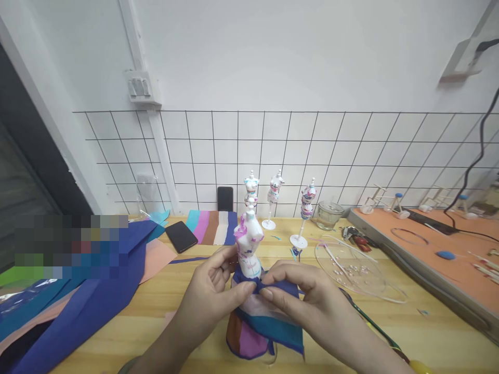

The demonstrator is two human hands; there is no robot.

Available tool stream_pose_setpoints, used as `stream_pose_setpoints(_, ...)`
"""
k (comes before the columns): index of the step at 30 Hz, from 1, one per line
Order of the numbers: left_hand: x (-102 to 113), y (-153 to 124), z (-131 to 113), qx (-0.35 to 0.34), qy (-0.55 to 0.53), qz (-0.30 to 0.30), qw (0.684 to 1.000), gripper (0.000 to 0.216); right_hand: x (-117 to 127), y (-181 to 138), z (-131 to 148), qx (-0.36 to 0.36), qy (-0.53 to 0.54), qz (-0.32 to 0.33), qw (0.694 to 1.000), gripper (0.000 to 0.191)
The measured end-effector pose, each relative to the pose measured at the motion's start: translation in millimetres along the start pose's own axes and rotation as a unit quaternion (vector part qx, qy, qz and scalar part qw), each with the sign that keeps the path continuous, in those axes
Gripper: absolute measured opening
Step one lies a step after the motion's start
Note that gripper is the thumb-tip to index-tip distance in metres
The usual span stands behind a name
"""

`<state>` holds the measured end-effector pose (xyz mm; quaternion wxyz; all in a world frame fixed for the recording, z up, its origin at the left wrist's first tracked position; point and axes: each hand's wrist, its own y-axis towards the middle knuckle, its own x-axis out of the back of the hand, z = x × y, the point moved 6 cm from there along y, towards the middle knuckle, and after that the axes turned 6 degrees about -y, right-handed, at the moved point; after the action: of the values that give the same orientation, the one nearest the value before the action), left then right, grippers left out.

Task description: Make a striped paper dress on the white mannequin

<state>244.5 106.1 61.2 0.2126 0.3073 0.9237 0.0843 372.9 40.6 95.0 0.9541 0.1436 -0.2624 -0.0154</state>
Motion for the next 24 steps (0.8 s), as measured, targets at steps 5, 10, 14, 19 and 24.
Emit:
stream_pose_setpoints(5, -1.9, -0.8, 0.8, 0.000, 0.000, 0.024, 1.000, 0.054, -0.5, -0.7, 2.8, 0.024, 0.015, 0.022, 0.999, 0.013)
stream_pose_setpoints(10, -5.3, -1.8, 0.7, 0.017, -0.020, 0.040, 0.999, 0.053, -0.8, 0.0, -7.4, -0.021, 0.064, 0.007, 0.998, 0.003)
stream_pose_setpoints(14, -9.2, -0.4, -0.7, 0.023, -0.036, 0.057, 0.997, 0.052, -0.8, 0.1, -10.0, -0.031, 0.065, 0.002, 0.997, 0.001)
stream_pose_setpoints(19, -10.4, -0.1, 0.1, 0.026, -0.043, 0.065, 0.997, 0.049, -2.4, 0.1, -10.6, -0.063, 0.095, 0.006, 0.993, 0.007)
stream_pose_setpoints(24, -11.2, -2.2, -0.8, 0.022, -0.024, 0.055, 0.998, 0.049, -2.1, 1.7, -8.8, -0.044, 0.069, -0.020, 0.996, 0.006)
